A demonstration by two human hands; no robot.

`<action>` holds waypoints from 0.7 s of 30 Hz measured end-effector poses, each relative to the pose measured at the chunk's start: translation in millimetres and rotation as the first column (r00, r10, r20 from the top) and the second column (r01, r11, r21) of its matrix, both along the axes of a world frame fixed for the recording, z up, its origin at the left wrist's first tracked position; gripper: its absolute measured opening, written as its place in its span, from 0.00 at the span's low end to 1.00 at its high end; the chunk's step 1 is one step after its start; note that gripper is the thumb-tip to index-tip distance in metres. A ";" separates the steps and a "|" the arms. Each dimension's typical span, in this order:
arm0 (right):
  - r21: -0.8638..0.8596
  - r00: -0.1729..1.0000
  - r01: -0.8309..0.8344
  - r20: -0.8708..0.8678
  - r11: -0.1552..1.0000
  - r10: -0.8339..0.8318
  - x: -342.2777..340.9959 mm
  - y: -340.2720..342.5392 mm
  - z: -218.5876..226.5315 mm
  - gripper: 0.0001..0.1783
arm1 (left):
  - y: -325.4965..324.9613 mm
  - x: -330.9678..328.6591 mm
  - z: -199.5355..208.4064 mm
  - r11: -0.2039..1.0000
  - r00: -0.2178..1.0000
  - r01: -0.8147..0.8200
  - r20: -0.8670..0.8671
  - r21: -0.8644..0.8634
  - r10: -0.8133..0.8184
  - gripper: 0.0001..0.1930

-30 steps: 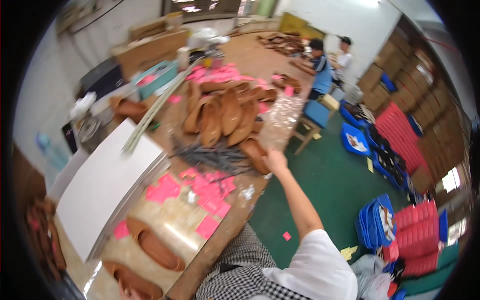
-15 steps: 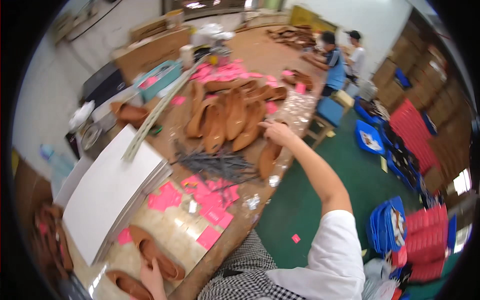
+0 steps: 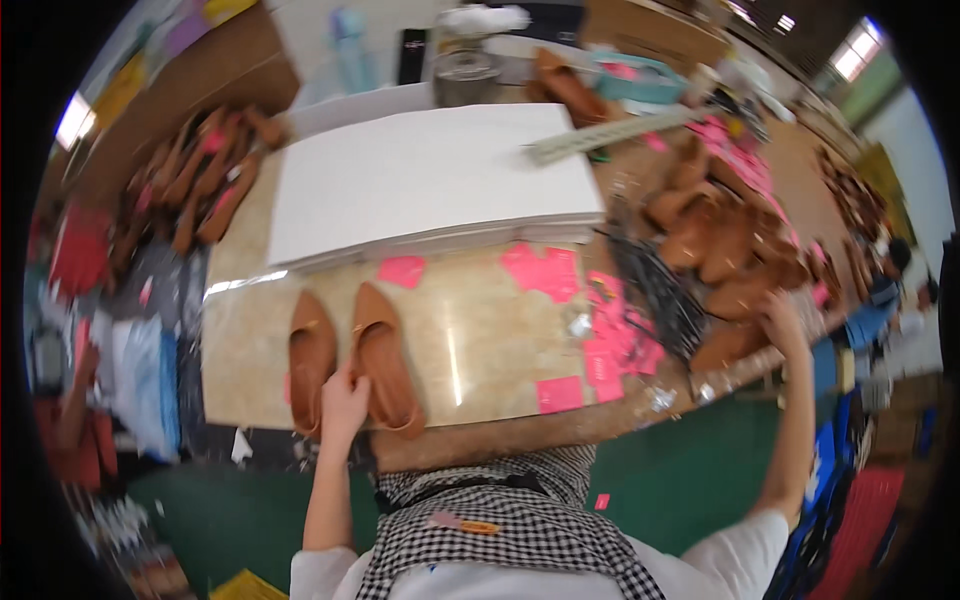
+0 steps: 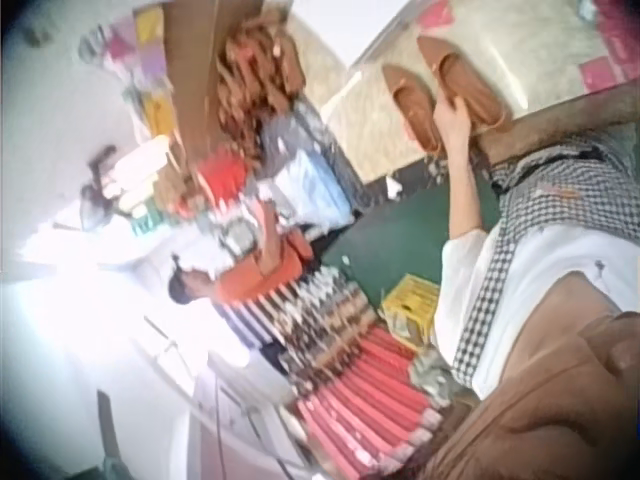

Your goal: The person stands at a workbench in a shoe factory and repeatedly stuffs white paper into the toe area of brown leather flats. They use a small orange tool to push the paper deep inside the shoes and then place the stuffed shoes on the table. The process is repeated for multiple pairs of shoes.

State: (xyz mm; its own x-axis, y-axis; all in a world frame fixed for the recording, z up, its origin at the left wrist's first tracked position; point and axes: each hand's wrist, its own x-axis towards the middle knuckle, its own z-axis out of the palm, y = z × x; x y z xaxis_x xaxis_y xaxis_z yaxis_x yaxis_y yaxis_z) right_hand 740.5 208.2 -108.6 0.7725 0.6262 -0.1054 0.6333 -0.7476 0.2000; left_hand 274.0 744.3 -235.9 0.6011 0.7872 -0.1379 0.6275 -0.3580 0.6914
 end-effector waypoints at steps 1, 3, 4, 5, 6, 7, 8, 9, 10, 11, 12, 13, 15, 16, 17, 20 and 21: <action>0.069 0.995 0.006 -0.104 0.998 0.001 -14.2 14.5 28.2 0.04 | -1.8 -1.4 4.3 0.998 0.998 -0.013 -0.068 -0.060 0.008 0.27; 0.215 0.964 0.173 -0.238 0.961 -0.120 -56.7 48.4 74.8 0.07 | -5.3 -0.2 21.9 0.995 0.995 0.096 -0.016 -0.032 -0.096 0.29; 0.379 0.923 0.200 -0.381 0.903 -0.045 -79.6 68.9 89.7 0.10 | -5.5 4.8 35.1 0.983 0.985 0.163 -0.043 -0.087 -0.167 0.30; 0.508 0.917 0.080 -0.376 0.858 0.137 -101.9 92.9 94.4 0.10 | 2.1 10.5 52.6 0.983 0.976 0.168 -0.157 0.079 -0.154 0.31; 0.536 0.899 0.110 -0.413 0.837 0.147 -125.7 117.2 92.0 0.10 | 12.1 21.6 71.6 0.958 0.948 0.231 -0.260 0.171 -0.182 0.32; 0.540 0.891 0.003 -0.384 0.841 0.243 -146.1 142.5 85.6 0.11 | 25.3 34.6 91.9 0.930 0.905 0.271 -0.396 0.249 -0.157 0.33; 0.512 0.891 -0.037 -0.373 0.858 0.260 -169.4 166.4 73.7 0.11 | 41.1 53.6 110.0 0.905 0.950 0.193 -0.301 0.379 -0.076 0.33; 0.564 0.881 -0.062 -0.356 0.823 0.311 -193.1 194.9 54.2 0.11 | 58.2 75.7 123.2 0.865 0.986 0.158 -0.126 0.476 -0.111 0.32; 0.611 0.838 -0.039 -0.411 0.790 0.359 -211.0 222.5 37.1 0.12 | 77.0 104.5 129.0 0.760 0.975 0.200 -0.051 0.618 -0.215 0.32; 0.627 0.801 -0.030 -0.451 0.778 0.394 -224.9 248.7 22.6 0.15 | 97.9 137.2 128.5 0.633 0.947 0.267 -0.075 0.726 -0.313 0.34; 0.632 0.826 -0.058 -0.404 0.773 0.393 -237.3 276.3 6.8 0.15 | 115.5 169.2 119.7 0.601 0.941 0.310 -0.148 0.737 -0.303 0.33; 0.608 0.858 -0.039 -0.386 0.793 0.338 -248.6 301.1 -7.8 0.13 | 130.7 197.2 105.0 0.569 0.938 0.328 -0.188 0.754 -0.292 0.33; 0.568 0.923 0.008 -0.321 0.823 0.213 -268.3 341.9 -34.1 0.12 | 151.8 236.9 64.6 0.678 0.912 0.401 -0.334 0.616 -0.237 0.33; 0.559 0.889 0.012 -0.385 0.829 0.247 -272.9 352.1 -43.7 0.16 | 156.9 249.9 48.0 0.681 0.920 0.384 -0.316 0.624 -0.231 0.33; 0.548 0.829 0.036 -0.483 0.835 0.281 -276.8 356.3 -51.0 0.18 | 158.0 258.2 38.5 0.711 0.932 0.355 -0.286 0.607 -0.221 0.31; 0.652 0.785 0.085 -0.509 0.753 0.352 -276.6 341.4 -62.5 0.25 | 128.2 246.1 53.5 0.746 0.959 0.245 -0.042 0.619 -0.280 0.23; 0.686 0.792 0.079 -0.484 0.723 0.372 -272.0 330.3 -62.4 0.27 | 112.6 235.7 75.5 0.776 0.939 0.262 0.036 0.574 -0.343 0.20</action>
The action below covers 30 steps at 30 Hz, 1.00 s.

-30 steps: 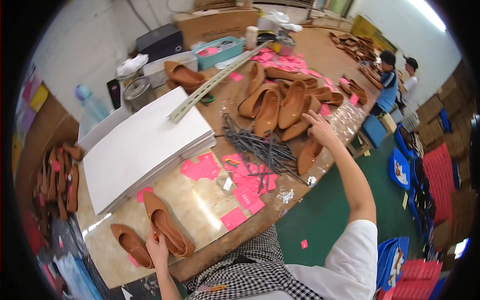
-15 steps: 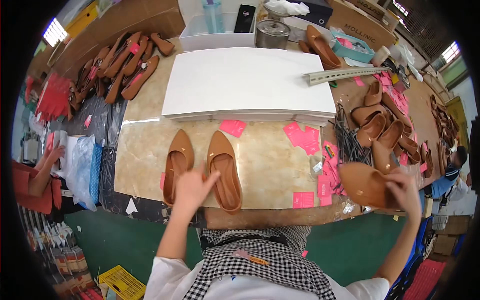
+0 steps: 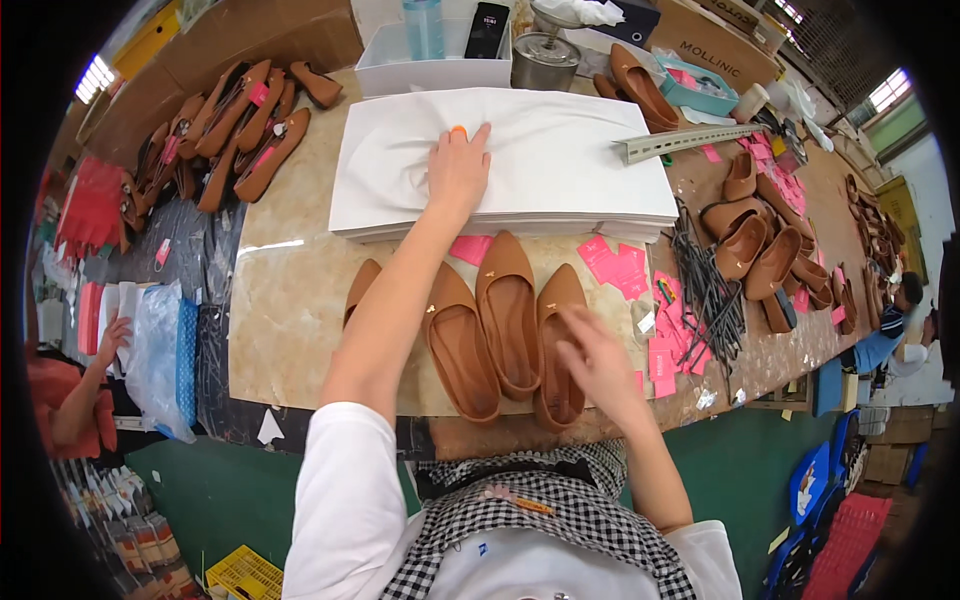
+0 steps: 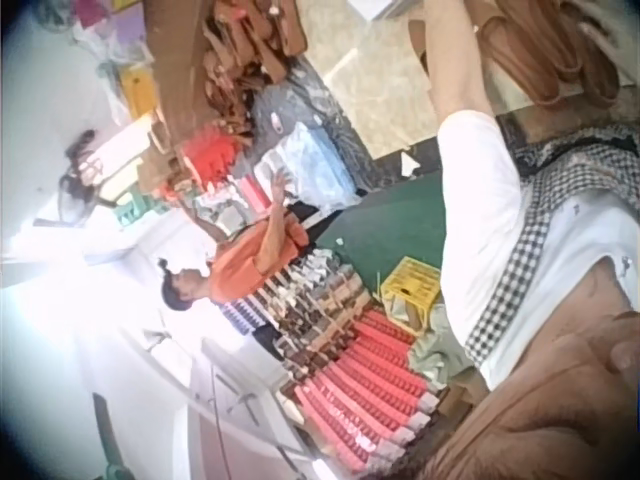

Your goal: The person stands at a workbench in a shoe factory and repeatedly stuffs white paper into the toe area of brown leather flats. They use a small orange tool to push the paper deep inside the shoes and then place the stuffed shoes on the table. The process is repeated for multiple pairs of shoes.

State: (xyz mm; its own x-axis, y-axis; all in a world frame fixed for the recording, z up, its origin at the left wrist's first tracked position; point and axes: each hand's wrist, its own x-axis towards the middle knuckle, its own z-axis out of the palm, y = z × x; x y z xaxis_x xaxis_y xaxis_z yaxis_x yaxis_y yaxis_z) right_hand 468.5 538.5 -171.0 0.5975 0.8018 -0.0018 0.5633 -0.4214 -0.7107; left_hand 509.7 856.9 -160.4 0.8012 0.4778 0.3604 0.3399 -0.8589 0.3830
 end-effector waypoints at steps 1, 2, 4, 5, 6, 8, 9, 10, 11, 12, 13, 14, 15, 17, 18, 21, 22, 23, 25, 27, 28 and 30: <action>0.153 0.981 0.123 -0.169 0.981 -0.096 2.3 -11.3 1.0 0.28 | -18.6 -11.5 24.6 0.993 0.999 0.022 0.041 -0.119 -0.017 0.17; 0.284 0.924 0.267 -0.346 0.921 -0.161 5.4 -20.9 4.7 0.30 | -47.3 -29.3 44.2 0.996 0.976 0.083 0.204 -0.039 -0.073 0.10; 0.423 0.676 0.552 -0.731 0.718 -0.090 5.1 -32.2 15.9 0.35 | -109.0 -71.9 66.5 0.824 0.836 0.548 -0.134 0.146 -0.533 0.06; 0.251 0.458 0.625 -0.885 0.739 -0.087 1.8 -34.1 22.6 0.35 | -133.3 -92.4 67.4 0.736 0.748 0.660 -0.045 0.150 -0.662 0.05; 0.126 0.230 0.672 -0.972 0.730 -0.044 -2.4 -33.3 29.5 0.35 | -157.4 -113.5 64.6 0.710 0.703 0.692 0.101 0.129 -0.704 0.04; -0.011 -0.010 0.689 -1.000 0.724 -0.005 -13.1 -28.8 42.1 0.34 | -174.2 -138.3 42.8 0.621 0.644 0.759 0.374 -0.197 -0.668 0.05; -0.020 -0.013 0.690 -1.000 0.724 -0.015 -20.9 -24.4 47.1 0.32 | -174.3 -146.2 31.9 0.650 0.654 0.741 0.399 -0.168 -0.643 0.09; -0.027 -0.014 0.688 -1.000 0.725 -0.023 -28.3 -21.3 53.2 0.31 | -176.3 -155.9 24.9 0.674 0.693 0.703 0.430 -0.224 -0.579 0.13; -0.006 0.063 0.612 -0.996 0.791 -0.057 -28.6 -17.7 54.5 0.31 | -173.3 -159.9 19.7 0.707 0.671 0.698 0.448 -0.115 -0.590 0.17; 0.134 0.238 0.544 -0.971 0.829 0.000 -32.6 -16.0 55.3 0.31 | -171.0 -161.6 17.0 0.739 0.679 0.671 0.445 -0.055 -0.583 0.16; 0.246 0.466 0.357 -0.883 0.901 0.056 -22.4 -16.0 51.7 0.32 | -169.8 -161.9 17.6 0.747 0.658 0.663 0.436 0.050 -0.613 0.15; 0.284 0.650 0.174 -0.752 0.943 0.106 -21.0 -16.4 48.2 0.34 | -166.6 -157.2 17.7 0.911 0.800 0.413 0.475 0.007 -0.366 0.15; 0.257 0.918 0.264 -0.362 0.930 -0.161 -15.6 -19.8 49.3 0.38 | -166.6 -155.1 20.4 0.893 0.958 0.108 0.285 -0.437 0.023 0.19; 0.334 0.964 -0.007 -0.250 0.943 0.096 -27.1 -14.0 59.2 0.39 | -171.6 -144.8 17.7 0.770 0.952 0.220 0.304 -0.598 -0.036 0.24; 0.295 0.965 0.023 -0.256 0.955 0.056 -21.6 -13.0 50.3 0.40 | -175.9 -140.5 12.5 0.482 0.945 0.318 0.312 -0.816 -0.096 0.25; 0.196 0.746 0.357 -0.649 0.913 -0.152 -4.0 -17.9 29.5 0.38 | -190.3 -141.7 -13.6 -0.003 0.972 0.197 0.196 -0.980 -0.132 0.26; 0.174 0.723 0.364 -0.672 0.915 -0.160 5.5 -21.1 24.7 0.36 | -196.1 -148.5 -22.3 0.411 0.881 0.309 0.096 -0.857 -0.462 0.24; 0.185 0.761 0.341 -0.630 0.922 -0.155 7.4 -20.5 20.9 0.33 | -202.0 -155.7 -30.1 0.688 0.750 0.492 -0.141 -0.534 -0.646 0.23; -0.021 1.000 0.007 -0.008 1.000 -0.007 6.7 -15.4 12.1 0.22 | -219.3 -170.6 -37.9 0.639 0.611 0.720 -0.187 -0.271 -0.769 0.22; -0.253 0.959 -0.073 0.247 0.965 0.137 2.0 0.7 -3.7 0.22 | -233.5 -175.8 -37.6 0.681 0.651 0.689 -0.201 -0.250 -0.732 0.21; -0.220 0.922 -0.054 0.364 0.974 0.133 2.6 11.0 -12.8 0.23 | -239.3 -174.4 -36.8 0.683 0.648 0.683 -0.216 -0.261 -0.730 0.20; -0.205 0.830 -0.042 0.537 0.978 0.149 8.5 19.7 -27.4 0.25 | -246.7 -169.4 -37.2 0.700 0.679 0.662 -0.181 -0.268 -0.711 0.17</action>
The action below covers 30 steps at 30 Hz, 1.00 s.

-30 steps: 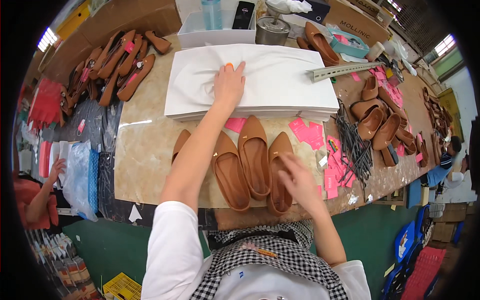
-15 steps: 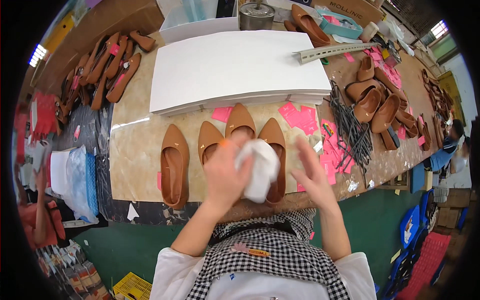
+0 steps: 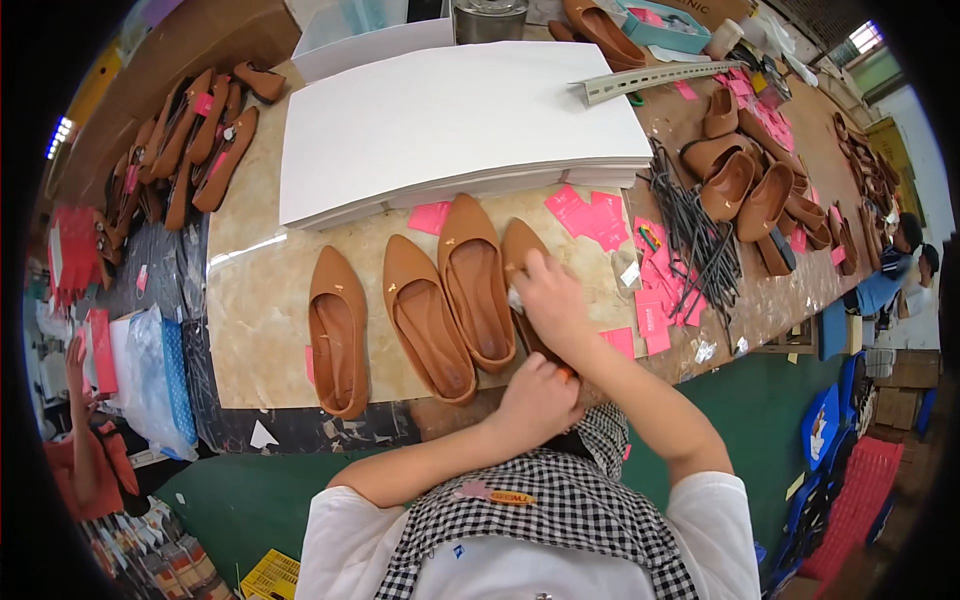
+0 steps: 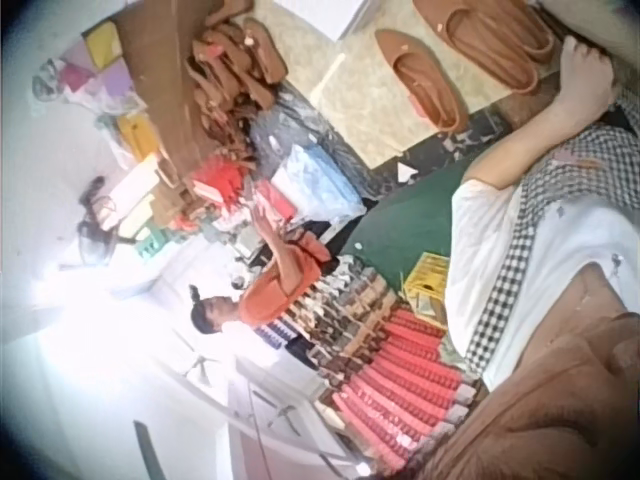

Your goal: The person stands at a workbench in a shoe factory and repeatedly stuffs white paper into the toe area of brown leather flats. They use a small orange tool to push the paper deep inside the shoes and then place the stuffed shoes on the table. The process is repeated for multiple pairs of shoes.

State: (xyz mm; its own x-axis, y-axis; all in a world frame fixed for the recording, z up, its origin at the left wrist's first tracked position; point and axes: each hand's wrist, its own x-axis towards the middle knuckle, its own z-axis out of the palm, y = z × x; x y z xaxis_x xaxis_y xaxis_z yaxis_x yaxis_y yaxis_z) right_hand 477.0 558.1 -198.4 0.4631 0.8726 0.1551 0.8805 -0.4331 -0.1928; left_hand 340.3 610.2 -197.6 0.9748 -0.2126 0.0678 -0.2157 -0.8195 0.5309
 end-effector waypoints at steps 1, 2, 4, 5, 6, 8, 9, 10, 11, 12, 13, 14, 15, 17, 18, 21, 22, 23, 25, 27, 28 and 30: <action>-0.024 0.994 0.041 -0.101 0.999 -0.043 3.5 2.1 -6.9 0.26 | -1.7 3.0 -2.3 0.999 0.999 -0.035 -0.034 0.019 0.036 0.15; 0.032 0.981 0.054 -0.190 0.998 -0.047 9.5 -2.1 -10.1 0.27 | -1.6 5.4 -7.1 0.998 0.998 -0.069 -0.004 0.002 0.069 0.14; 0.289 0.865 0.016 -0.484 0.957 0.131 21.7 -8.4 -15.9 0.26 | -1.0 6.1 -19.8 0.995 0.995 -0.092 -0.047 -0.026 0.091 0.11; 0.189 0.860 0.079 -0.510 0.979 0.029 27.1 -6.7 -19.5 0.27 | -0.8 6.2 -27.0 0.992 0.992 -0.123 0.015 -0.005 0.123 0.11; 0.151 0.872 0.158 -0.485 0.976 -0.066 32.1 -7.1 -21.1 0.28 | -3.2 3.1 -30.6 0.992 0.989 -0.124 0.076 -0.012 0.125 0.11; 0.213 0.861 0.295 -0.482 0.931 -0.162 38.0 3.6 -27.1 0.30 | -7.5 0.2 -28.1 0.996 0.983 -0.089 0.161 -0.012 0.090 0.12; 0.148 0.861 0.313 -0.462 0.938 -0.214 40.7 8.7 -29.4 0.30 | -8.3 1.7 -20.1 0.995 0.994 -0.096 0.052 0.036 0.094 0.12; 0.180 0.883 0.304 -0.422 0.936 -0.205 39.8 14.8 -33.5 0.30 | -6.1 6.6 -9.2 0.996 0.997 -0.076 0.004 0.047 0.076 0.13; 0.245 0.916 0.253 -0.372 0.936 -0.150 41.5 15.5 -35.1 0.30 | -1.1 14.2 6.8 0.998 0.998 -0.046 -0.040 0.049 0.048 0.14; 0.261 0.925 0.287 -0.324 0.922 -0.196 39.0 15.8 -38.4 0.28 | 11.2 25.7 23.0 0.993 0.991 0.045 -0.131 0.108 -0.031 0.14; 0.212 0.874 0.344 -0.428 0.915 -0.230 38.5 10.4 -39.2 0.27 | 27.4 40.9 40.8 0.976 0.963 0.157 -0.243 0.149 -0.118 0.14; 0.207 0.829 0.357 -0.521 0.911 -0.206 36.3 1.1 -38.9 0.26 | 55.8 64.8 51.1 0.966 0.994 0.034 -0.114 0.256 -0.005 0.16; 0.255 0.807 0.379 -0.561 0.889 -0.183 32.8 -10.9 -37.1 0.25 | 85.5 90.6 58.3 0.960 0.984 -0.139 -0.071 0.244 0.161 0.17; 0.191 0.745 0.353 -0.650 0.916 -0.152 24.2 -41.4 -28.6 0.24 | 176.1 150.7 52.3 0.810 0.854 -0.446 0.450 0.379 0.260 0.30; 0.276 0.769 0.319 -0.635 0.907 -0.077 19.6 -52.7 -23.2 0.24 | 219.5 180.6 45.2 0.695 0.788 -0.595 0.463 0.403 0.406 0.36; 0.249 0.790 0.372 -0.591 0.894 -0.163 0.2 -72.9 -1.1 0.24 | 280.5 213.3 13.1 0.663 0.733 -0.677 0.380 0.321 0.564 0.31; 0.238 0.743 0.422 -0.644 0.875 -0.183 -4.3 -73.3 6.1 0.24 | 276.1 210.3 11.4 0.706 0.736 -0.665 0.373 0.243 0.565 0.28; 0.212 0.683 0.471 -0.702 0.856 -0.202 -8.5 -72.1 13.1 0.25 | 261.2 200.1 15.5 0.744 0.743 -0.647 0.354 0.167 0.568 0.25; 0.277 0.517 0.606 -0.849 0.746 -0.106 -13.1 -65.7 21.1 0.28 | 204.6 167.4 47.4 0.836 0.747 -0.548 0.442 -0.013 0.496 0.13; 0.414 0.333 0.747 -0.910 0.521 0.245 -13.2 -58.0 23.0 0.32 | 136.2 118.3 78.3 0.978 0.934 -0.133 0.350 0.161 0.070 0.05; 0.264 0.120 0.851 -0.939 0.454 0.321 -12.3 -54.7 22.7 0.33 | 99.7 87.6 89.7 0.998 0.923 0.053 0.383 -0.029 -0.038 0.07; 0.052 -0.237 0.908 -0.754 0.416 0.612 -9.6 -50.1 22.4 0.33 | 72.7 49.6 96.7 0.914 0.891 0.316 0.412 -0.256 -0.192 0.11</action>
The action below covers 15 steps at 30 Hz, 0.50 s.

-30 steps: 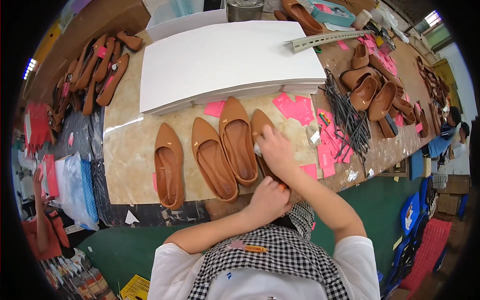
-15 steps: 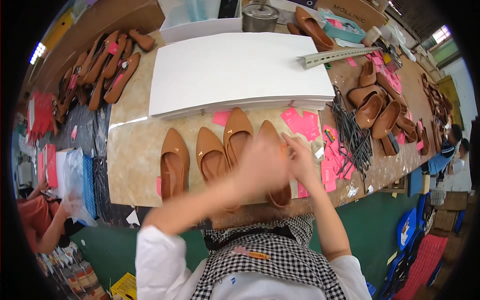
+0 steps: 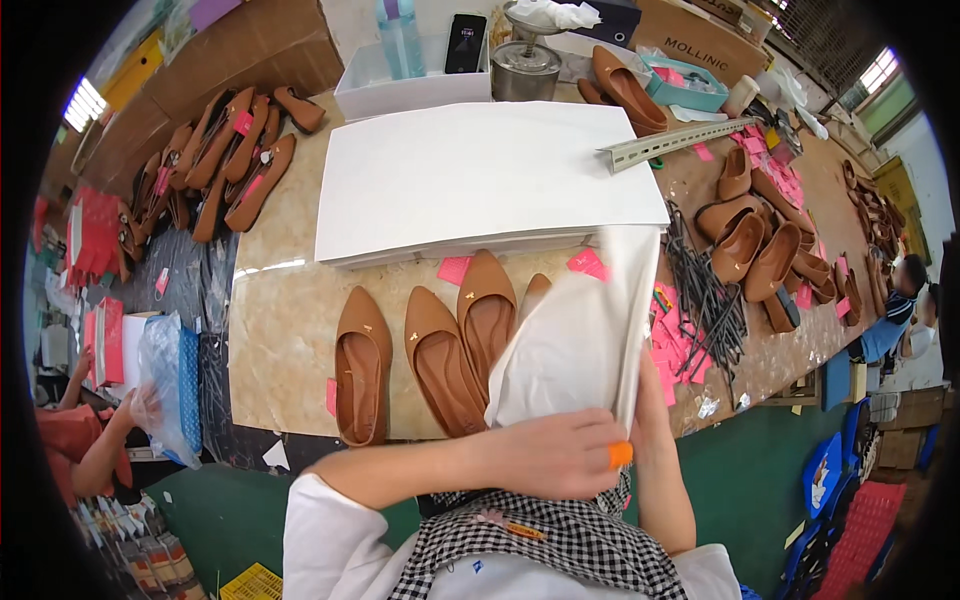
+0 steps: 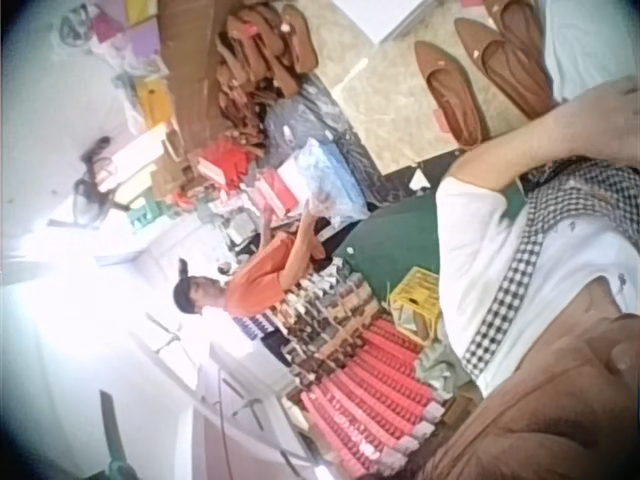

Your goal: The person stands at a workbench in a shoe factory and repeatedly stuffs white paper into the toe area of brown leather flats. They use a small orange tool to push the paper deep inside the shoes and then place the stuffed shoes on the table. The process is repeated for multiple pairs of shoes.

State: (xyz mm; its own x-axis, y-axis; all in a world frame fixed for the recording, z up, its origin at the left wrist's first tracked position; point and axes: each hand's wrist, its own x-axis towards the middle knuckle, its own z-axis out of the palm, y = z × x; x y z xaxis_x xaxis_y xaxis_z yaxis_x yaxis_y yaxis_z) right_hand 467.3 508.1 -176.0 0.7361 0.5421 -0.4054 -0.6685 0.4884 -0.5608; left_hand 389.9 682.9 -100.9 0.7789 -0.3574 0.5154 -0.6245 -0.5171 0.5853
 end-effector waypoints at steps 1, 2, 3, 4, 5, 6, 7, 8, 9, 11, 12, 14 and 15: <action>0.054 0.987 -0.158 -0.035 0.986 0.160 -0.4 3.2 1.0 0.32 | 2.3 -8.0 -6.6 0.998 0.999 0.024 0.024 -0.052 -0.023 0.11; 0.178 0.961 -0.264 -0.039 0.948 0.275 0.2 5.9 5.4 0.30 | 4.5 -18.7 -13.7 0.987 0.993 -0.107 0.036 -0.123 0.112 0.12; 0.121 0.907 -0.418 0.012 0.900 0.420 -1.8 11.5 10.8 0.30 | 12.2 -24.5 -23.3 0.947 0.961 -0.267 0.023 -0.178 0.276 0.09; -0.060 0.838 -0.541 0.046 0.839 0.544 -3.4 17.4 19.1 0.29 | 22.3 -28.2 -32.5 0.930 0.939 -0.326 0.053 -0.170 0.339 0.06; -0.192 0.791 -0.568 0.142 0.800 0.595 -9.2 25.8 26.9 0.28 | 28.4 -33.1 -39.3 0.903 0.896 -0.422 0.116 -0.076 0.428 0.07; -0.395 0.687 -0.523 0.329 0.755 0.648 -7.9 33.5 39.0 0.28 | 35.9 -35.6 -45.0 0.850 0.846 -0.526 0.123 0.028 0.519 0.09; -0.551 0.647 -0.370 0.424 0.748 0.633 -3.9 44.2 50.6 0.32 | 39.4 -38.5 -47.9 0.777 0.781 -0.619 0.199 0.115 0.592 0.10; -0.618 0.635 -0.173 0.525 0.767 0.567 -6.5 56.0 59.1 0.35 | 43.5 -36.7 -51.1 0.628 0.624 -0.778 -0.100 0.015 0.775 0.17; -0.685 0.385 0.059 0.687 0.726 0.616 -7.4 61.7 67.4 0.43 | 46.5 -36.4 -52.4 0.384 0.403 -0.915 -0.286 -0.121 0.870 0.24; -0.727 0.049 -0.006 0.686 0.687 0.726 -24.9 82.6 71.8 0.47 | 47.0 -34.7 -56.9 0.495 0.626 -0.779 -0.521 -0.386 0.580 0.27; -0.720 -0.041 0.040 0.692 0.693 0.721 -16.5 90.4 66.5 0.46 | 46.8 -35.7 -60.5 0.352 0.639 -0.769 -0.639 -0.533 0.429 0.26; -0.713 0.395 -0.080 0.619 0.696 0.679 6.8 98.8 46.6 0.39 | 46.4 -39.6 -71.9 0.233 0.681 -0.732 -0.689 -0.640 0.247 0.23; -0.698 0.547 -0.121 0.546 0.706 0.634 14.5 101.4 33.8 0.35 | 45.3 -43.3 -78.4 0.286 0.661 -0.746 -0.722 -0.602 0.206 0.22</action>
State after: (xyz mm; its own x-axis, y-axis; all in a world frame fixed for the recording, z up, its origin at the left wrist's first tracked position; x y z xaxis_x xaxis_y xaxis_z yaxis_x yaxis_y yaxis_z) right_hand 481.9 609.5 -142.2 0.6728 0.7214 -0.1643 0.0394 -0.2567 -0.9657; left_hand 346.5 728.2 -179.2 0.8238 0.5407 -0.1707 0.0211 0.2715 0.9622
